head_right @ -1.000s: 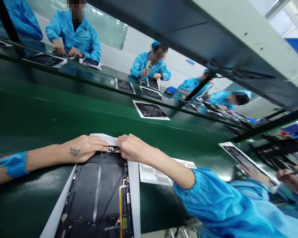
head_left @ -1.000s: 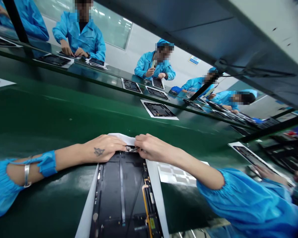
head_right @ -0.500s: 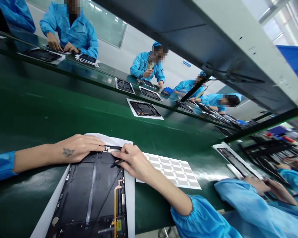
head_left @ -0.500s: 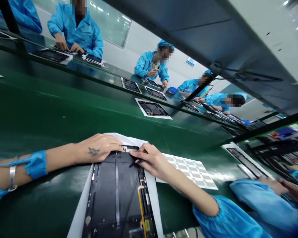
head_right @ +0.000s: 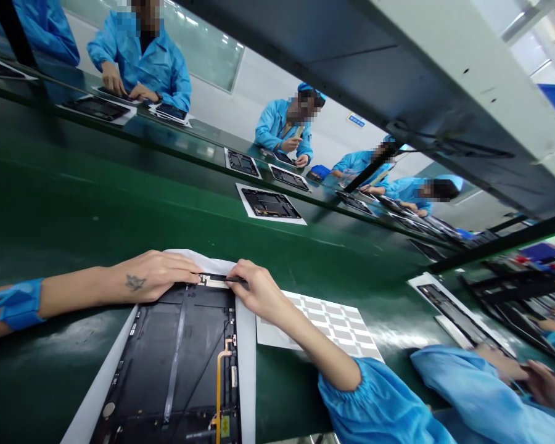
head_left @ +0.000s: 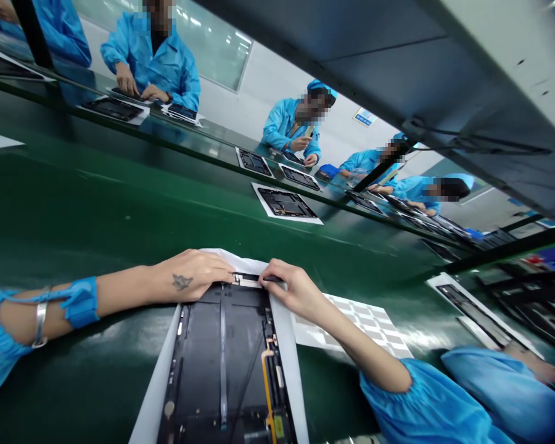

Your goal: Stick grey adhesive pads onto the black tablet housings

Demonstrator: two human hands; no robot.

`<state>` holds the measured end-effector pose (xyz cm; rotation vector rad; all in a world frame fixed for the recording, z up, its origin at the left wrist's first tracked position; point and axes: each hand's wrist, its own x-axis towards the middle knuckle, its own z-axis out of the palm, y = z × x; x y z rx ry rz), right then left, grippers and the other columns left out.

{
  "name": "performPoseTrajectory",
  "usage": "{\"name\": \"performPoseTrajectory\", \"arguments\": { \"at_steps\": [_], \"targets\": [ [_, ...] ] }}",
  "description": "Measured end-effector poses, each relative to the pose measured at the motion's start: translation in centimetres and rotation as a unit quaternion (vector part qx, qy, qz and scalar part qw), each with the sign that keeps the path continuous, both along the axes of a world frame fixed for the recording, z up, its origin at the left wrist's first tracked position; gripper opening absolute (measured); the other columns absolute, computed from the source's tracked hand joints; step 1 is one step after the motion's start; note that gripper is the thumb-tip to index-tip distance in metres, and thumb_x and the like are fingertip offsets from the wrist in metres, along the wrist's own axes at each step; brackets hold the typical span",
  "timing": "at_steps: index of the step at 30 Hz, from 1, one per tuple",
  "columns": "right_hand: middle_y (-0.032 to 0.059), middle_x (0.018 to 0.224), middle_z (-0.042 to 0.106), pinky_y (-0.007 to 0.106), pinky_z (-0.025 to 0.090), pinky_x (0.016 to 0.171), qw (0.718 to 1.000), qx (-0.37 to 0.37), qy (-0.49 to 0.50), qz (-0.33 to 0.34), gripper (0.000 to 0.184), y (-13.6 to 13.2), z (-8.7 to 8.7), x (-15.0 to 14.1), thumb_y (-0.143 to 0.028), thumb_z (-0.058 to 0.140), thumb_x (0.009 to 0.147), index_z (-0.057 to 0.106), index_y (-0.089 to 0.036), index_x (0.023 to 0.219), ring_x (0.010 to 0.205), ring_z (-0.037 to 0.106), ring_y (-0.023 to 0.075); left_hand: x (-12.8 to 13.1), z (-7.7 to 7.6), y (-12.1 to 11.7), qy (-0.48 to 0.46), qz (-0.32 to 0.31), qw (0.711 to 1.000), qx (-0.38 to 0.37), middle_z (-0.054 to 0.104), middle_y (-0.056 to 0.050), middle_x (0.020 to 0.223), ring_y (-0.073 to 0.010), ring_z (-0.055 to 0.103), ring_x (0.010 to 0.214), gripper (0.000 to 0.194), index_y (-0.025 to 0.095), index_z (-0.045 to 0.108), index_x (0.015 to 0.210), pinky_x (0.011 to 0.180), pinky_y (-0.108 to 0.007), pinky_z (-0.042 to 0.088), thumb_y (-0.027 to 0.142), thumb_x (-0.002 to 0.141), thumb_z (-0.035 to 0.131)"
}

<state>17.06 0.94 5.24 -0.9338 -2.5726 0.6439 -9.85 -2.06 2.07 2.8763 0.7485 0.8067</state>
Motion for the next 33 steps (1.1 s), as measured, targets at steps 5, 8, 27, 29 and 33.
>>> {"name": "performPoseTrajectory", "arguments": {
  "at_steps": [5, 8, 27, 29, 33],
  "targets": [
    [0.0061, 0.089, 0.066, 0.033, 0.048, 0.078, 0.997, 0.048, 0.026, 0.053, 0.027, -0.3, -0.8, -1.1, -0.003, 0.05, 0.089, 0.07, -0.02, 0.097, 0.088, 0.061, 0.0205, 0.1, 0.1, 0.0, -0.014, -0.005, 1.0, -0.012, 0.072, -0.009, 0.119, -0.0213, 0.067, 0.112, 0.037, 0.017, 0.071, 0.112, 0.098, -0.035, 0.054, 0.004, 0.091, 0.043],
    [0.0071, 0.092, 0.065, 0.035, 0.048, 0.078, 0.994, 0.084, 0.014, 0.076, 0.036, -0.6, -1.4, -1.2, -0.002, 0.048, 0.09, 0.069, -0.022, 0.11, 0.089, 0.059, 0.0218, 0.1, 0.1, 0.1, -0.015, -0.011, 0.999, -0.029, 0.072, -0.008, 0.12, -0.0211, 0.066, 0.113, 0.034, 0.018, 0.07, 0.113, 0.099, -0.035, 0.052, 0.007, 0.095, 0.044],
    [0.0033, 0.077, 0.064, 0.03, 0.046, 0.067, 0.922, 0.124, 0.314, -0.189, 0.024, 0.6, -0.4, -0.3, -0.032, 0.053, 0.097, 0.067, -0.021, 0.081, 0.072, 0.061, 0.0187, -3.9, 4.4, 4.3, 0.055, 0.291, 0.941, -0.163, 0.06, 0.0, 0.076, -0.0173, 0.059, 0.071, 0.019, 0.02, 0.052, 0.084, 0.069, -0.026, 0.045, 0.031, 0.097, 0.044],
    [0.0027, 0.076, 0.063, 0.029, 0.045, 0.064, 0.914, 0.136, 0.331, -0.193, 0.024, 0.0, 0.5, 0.0, -0.031, 0.053, 0.097, 0.068, -0.021, 0.081, 0.069, 0.059, 0.0175, -6.7, 6.3, 7.2, 0.021, 0.37, 0.918, -0.139, 0.06, 0.0, 0.075, -0.0183, 0.061, 0.074, 0.021, 0.019, 0.054, 0.086, 0.068, -0.025, 0.044, 0.032, 0.097, 0.043],
    [0.0027, 0.076, 0.062, 0.028, 0.044, 0.064, 0.908, 0.172, 0.347, -0.163, 0.022, -1.3, 1.6, 0.1, -0.025, 0.052, 0.098, 0.067, -0.021, 0.081, 0.071, 0.059, 0.017, -12.9, 9.5, 11.8, -0.067, 0.55, 0.827, -0.09, 0.065, -0.004, 0.081, -0.0232, 0.064, 0.082, 0.027, 0.014, 0.063, 0.089, 0.067, -0.028, 0.046, 0.031, 0.098, 0.044]
  ]
}}
